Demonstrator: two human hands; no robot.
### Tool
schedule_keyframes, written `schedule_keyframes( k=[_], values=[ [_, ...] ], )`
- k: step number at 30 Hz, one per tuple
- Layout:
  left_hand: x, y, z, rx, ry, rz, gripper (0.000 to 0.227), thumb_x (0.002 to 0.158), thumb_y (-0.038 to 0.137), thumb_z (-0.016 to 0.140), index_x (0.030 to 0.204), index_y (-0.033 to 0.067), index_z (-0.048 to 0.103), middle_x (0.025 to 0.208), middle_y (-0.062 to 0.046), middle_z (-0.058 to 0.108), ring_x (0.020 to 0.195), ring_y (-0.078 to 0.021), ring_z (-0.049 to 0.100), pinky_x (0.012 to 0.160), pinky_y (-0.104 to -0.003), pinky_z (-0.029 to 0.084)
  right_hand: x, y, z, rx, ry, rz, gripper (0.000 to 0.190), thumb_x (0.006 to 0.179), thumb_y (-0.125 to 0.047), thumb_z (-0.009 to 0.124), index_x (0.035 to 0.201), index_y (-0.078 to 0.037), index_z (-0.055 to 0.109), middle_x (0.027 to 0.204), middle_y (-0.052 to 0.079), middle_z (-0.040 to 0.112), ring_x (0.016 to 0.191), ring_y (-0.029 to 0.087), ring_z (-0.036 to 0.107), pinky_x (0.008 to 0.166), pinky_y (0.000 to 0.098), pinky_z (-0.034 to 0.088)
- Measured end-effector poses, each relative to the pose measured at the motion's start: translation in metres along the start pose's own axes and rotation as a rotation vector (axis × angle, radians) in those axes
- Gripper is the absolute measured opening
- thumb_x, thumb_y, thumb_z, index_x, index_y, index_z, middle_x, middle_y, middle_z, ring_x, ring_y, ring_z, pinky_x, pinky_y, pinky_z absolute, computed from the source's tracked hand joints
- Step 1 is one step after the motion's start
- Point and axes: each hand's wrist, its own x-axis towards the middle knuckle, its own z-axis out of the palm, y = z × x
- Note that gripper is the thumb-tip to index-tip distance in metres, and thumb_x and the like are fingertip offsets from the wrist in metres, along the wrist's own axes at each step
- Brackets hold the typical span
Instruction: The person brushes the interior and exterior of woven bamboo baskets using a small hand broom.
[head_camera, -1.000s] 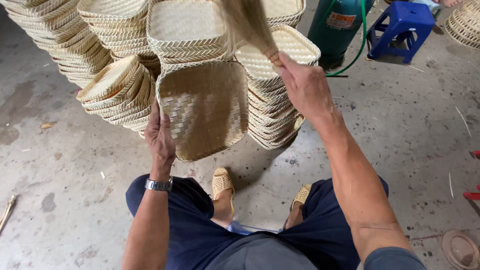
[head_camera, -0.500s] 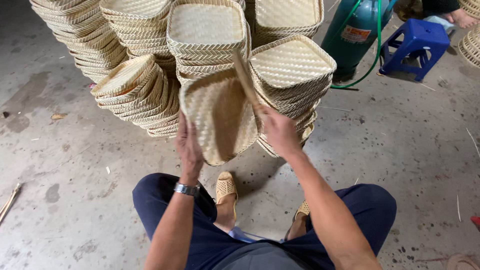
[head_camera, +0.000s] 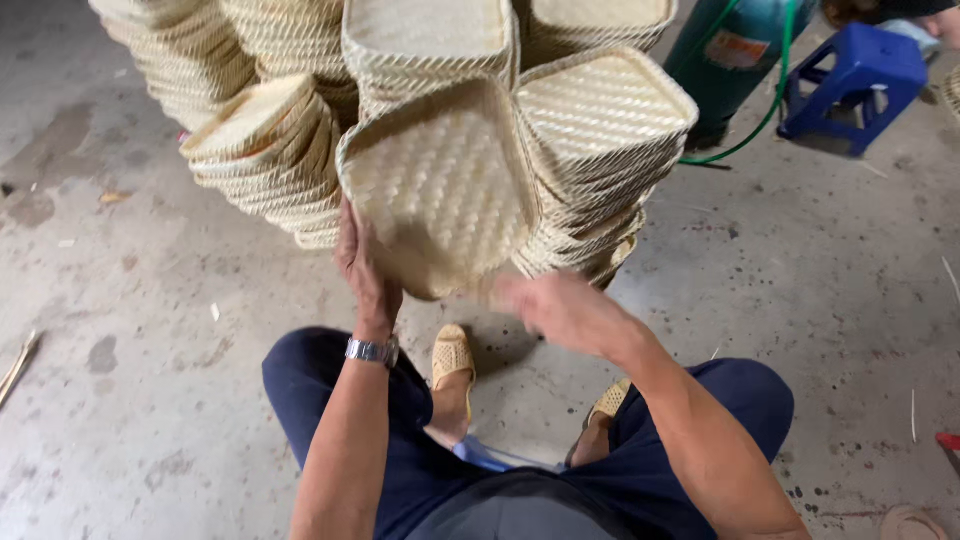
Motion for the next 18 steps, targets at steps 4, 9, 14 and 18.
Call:
schedule_keyframes(
  k=[4,9,14,18],
  values=[
    [-0.001,0.016,-0.005,-0.152,-0.025,-0.054,0.049,0.109,0.008,0.052,0.156,0.0007,0.043,0.150,-0.016,0.054,0.131,-0.0219,0.055,0.112,-0.035,0.049,0.005,0.017,-0.041,0.232,0.036,0.371,0.034,0.097,-0.023,0.059,0.128,-0.015,0.073,0.068,0.003,0.064,0.056,0.011,0.057,0.051,0.0315,0.047],
    [-0.013,-0.011,0.003,0.160,-0.171,-0.074,0.052,0.110,0.013,0.053,0.159,-0.0015,0.043,0.154,-0.012,0.056,0.127,-0.0168,0.054,0.109,-0.031,0.043,0.048,0.003,0.002,-0.227,0.610,-0.229,0.032,0.116,-0.025,0.041,0.139,-0.019,0.063,0.099,0.012,0.068,0.084,0.019,0.063,0.073,0.0318,0.055],
    [-0.013,0.001,-0.017,-0.051,-0.127,-0.228,0.050,0.106,0.019,0.051,0.153,0.0083,0.039,0.146,-0.002,0.056,0.129,-0.0136,0.057,0.110,-0.032,0.049,0.012,0.018,-0.013,-0.007,0.400,-0.183,0.038,0.103,-0.035,0.059,0.137,-0.018,0.061,0.102,0.008,0.076,0.080,0.016,0.074,0.073,0.0337,0.064],
    [-0.012,0.016,-0.016,-0.158,-0.014,-0.404,0.044,0.107,0.015,0.056,0.148,-0.0009,0.053,0.132,-0.008,0.065,0.114,-0.0193,0.062,0.098,-0.037,0.054,-0.011,0.044,-0.059,-0.065,0.650,0.308,0.051,0.094,-0.051,0.076,0.098,-0.001,0.068,0.075,0.011,0.066,0.058,0.015,0.057,0.053,0.0303,0.048]
  ],
)
